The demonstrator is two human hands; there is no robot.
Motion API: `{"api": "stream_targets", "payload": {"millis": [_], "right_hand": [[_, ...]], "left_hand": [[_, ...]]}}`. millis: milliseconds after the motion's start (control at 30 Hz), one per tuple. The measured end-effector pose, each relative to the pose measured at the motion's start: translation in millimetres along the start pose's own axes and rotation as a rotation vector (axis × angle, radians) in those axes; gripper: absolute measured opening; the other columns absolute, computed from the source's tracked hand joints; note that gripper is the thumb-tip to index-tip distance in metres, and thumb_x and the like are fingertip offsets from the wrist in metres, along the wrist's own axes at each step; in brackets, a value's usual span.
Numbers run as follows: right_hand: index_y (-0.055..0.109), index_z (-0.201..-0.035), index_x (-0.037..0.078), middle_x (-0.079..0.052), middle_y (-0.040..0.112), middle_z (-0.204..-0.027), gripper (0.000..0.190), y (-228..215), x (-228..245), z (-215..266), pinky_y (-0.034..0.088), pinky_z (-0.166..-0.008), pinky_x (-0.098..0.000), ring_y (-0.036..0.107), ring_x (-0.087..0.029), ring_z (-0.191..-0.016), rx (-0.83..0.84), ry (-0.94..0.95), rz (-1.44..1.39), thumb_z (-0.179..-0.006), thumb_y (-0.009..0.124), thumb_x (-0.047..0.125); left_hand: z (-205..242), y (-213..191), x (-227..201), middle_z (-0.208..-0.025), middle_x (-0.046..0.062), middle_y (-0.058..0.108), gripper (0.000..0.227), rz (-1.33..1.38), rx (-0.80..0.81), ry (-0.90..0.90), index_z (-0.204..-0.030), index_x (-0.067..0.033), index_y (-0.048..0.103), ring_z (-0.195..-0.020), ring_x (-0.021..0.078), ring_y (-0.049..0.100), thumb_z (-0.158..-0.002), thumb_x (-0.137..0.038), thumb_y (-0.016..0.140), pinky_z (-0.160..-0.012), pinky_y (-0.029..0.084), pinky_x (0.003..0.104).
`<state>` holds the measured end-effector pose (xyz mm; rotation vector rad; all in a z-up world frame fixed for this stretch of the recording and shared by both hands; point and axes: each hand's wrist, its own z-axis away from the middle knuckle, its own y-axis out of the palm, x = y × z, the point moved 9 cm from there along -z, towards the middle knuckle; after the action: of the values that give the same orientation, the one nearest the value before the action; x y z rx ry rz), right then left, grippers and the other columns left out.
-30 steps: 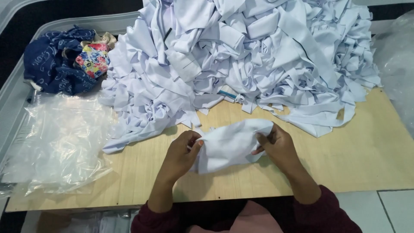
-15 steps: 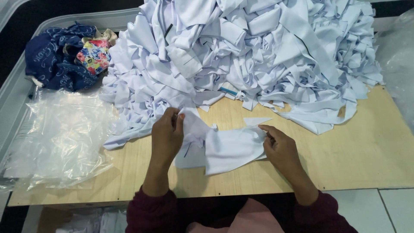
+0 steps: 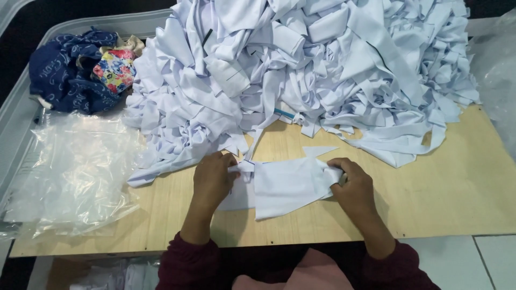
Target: The person folds long strips of white fabric by hand and places each folded item into a clear plastic bag.
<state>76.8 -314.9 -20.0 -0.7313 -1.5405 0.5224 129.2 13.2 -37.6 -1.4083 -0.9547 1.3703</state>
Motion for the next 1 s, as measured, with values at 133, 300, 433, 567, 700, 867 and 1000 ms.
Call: {"api": "stream_targets", "payload": {"millis": [133,300,433,567,700,867,1000], "right_hand": [[0.07,-0.118,0.011,-0.012,0.074,-0.108,0.035,-6,3,-3,0.054,-0.101,-0.0476,0.069,-0.033,-0.113,-0.035,0.034,-0.23,-0.085,0.067,-0.002],[0.068,-0.124,0.01,-0.02,0.075,-0.1,0.047,-12,8,-2,0.052,-0.1,-0.0558,0.07,-0.042,-0.107,-0.059,0.113,-0.313,-0.084,0.055,-0.009],[0.07,-0.122,0.011,-0.017,0.077,-0.1,0.037,-21,3,-4,0.053,-0.099,-0.0514,0.071,-0.037,-0.105,-0.103,0.094,-0.23,-0.088,0.063,-0.002],[0.077,-0.108,0.014,-0.009,0.078,-0.099,0.016,-24,-10,-4,0.056,-0.095,-0.0422,0.073,-0.026,-0.102,-0.117,0.108,-0.173,-0.092,0.073,0.011],[0.079,-0.101,0.009,-0.013,0.078,-0.092,0.006,-34,5,-5,0.06,-0.076,-0.0388,0.074,-0.021,-0.084,-0.166,0.057,-0.251,-0.097,0.077,0.013],[0.077,-0.1,0.008,-0.01,0.076,-0.082,0.007,-49,39,7,0.061,-0.053,-0.0265,0.065,-0.01,-0.061,-0.241,0.048,-0.434,-0.097,0.075,0.013],[0.076,-0.103,0.005,-0.014,0.077,-0.089,0.009,-30,48,4,0.06,-0.043,-0.0271,0.064,-0.013,-0.054,-0.186,0.068,-0.507,-0.098,0.07,0.01]], "left_hand": [[0,-34,1,-0.101,0.015,0.071,0.03,0.243,-0.056,-0.096,-0.115,-0.0086,0.071,-0.096,0.0375,0.072,-0.09,-0.024,0.075,-0.079,0.056,0.048],[18,-120,-66,-0.118,0.035,0.058,0.048,0.75,-0.399,0.201,-0.136,0.0095,0.048,-0.111,0.0546,0.062,-0.102,-0.024,0.059,-0.096,0.053,0.06],[31,-78,-63,-0.075,0.013,0.066,0.023,0.302,-0.362,-0.017,-0.102,-0.0011,0.07,-0.078,0.0325,0.069,-0.1,-0.024,0.064,-0.07,0.056,0.043],[34,-3,-53,-0.077,0.01,0.068,0.029,0.113,0.046,-0.087,-0.091,-0.0097,0.073,-0.077,0.0275,0.069,-0.09,-0.039,0.073,-0.066,0.053,0.038],[34,7,-52,-0.08,0.007,0.065,0.022,0.129,0.068,-0.075,-0.093,-0.0097,0.073,-0.081,0.0252,0.066,-0.097,-0.03,0.064,-0.07,0.051,0.037],[50,-50,-47,-0.085,0.016,0.069,0.022,0.354,-0.21,-0.067,-0.099,-0.005,0.067,-0.086,0.0357,0.07,-0.102,-0.025,0.06,-0.073,0.055,0.047],[58,-77,-34,-0.087,0.022,0.071,0.014,0.491,-0.335,-0.173,-0.107,-0.0027,0.061,-0.084,0.0395,0.072,-0.104,-0.015,0.056,-0.074,0.058,0.049]]}}
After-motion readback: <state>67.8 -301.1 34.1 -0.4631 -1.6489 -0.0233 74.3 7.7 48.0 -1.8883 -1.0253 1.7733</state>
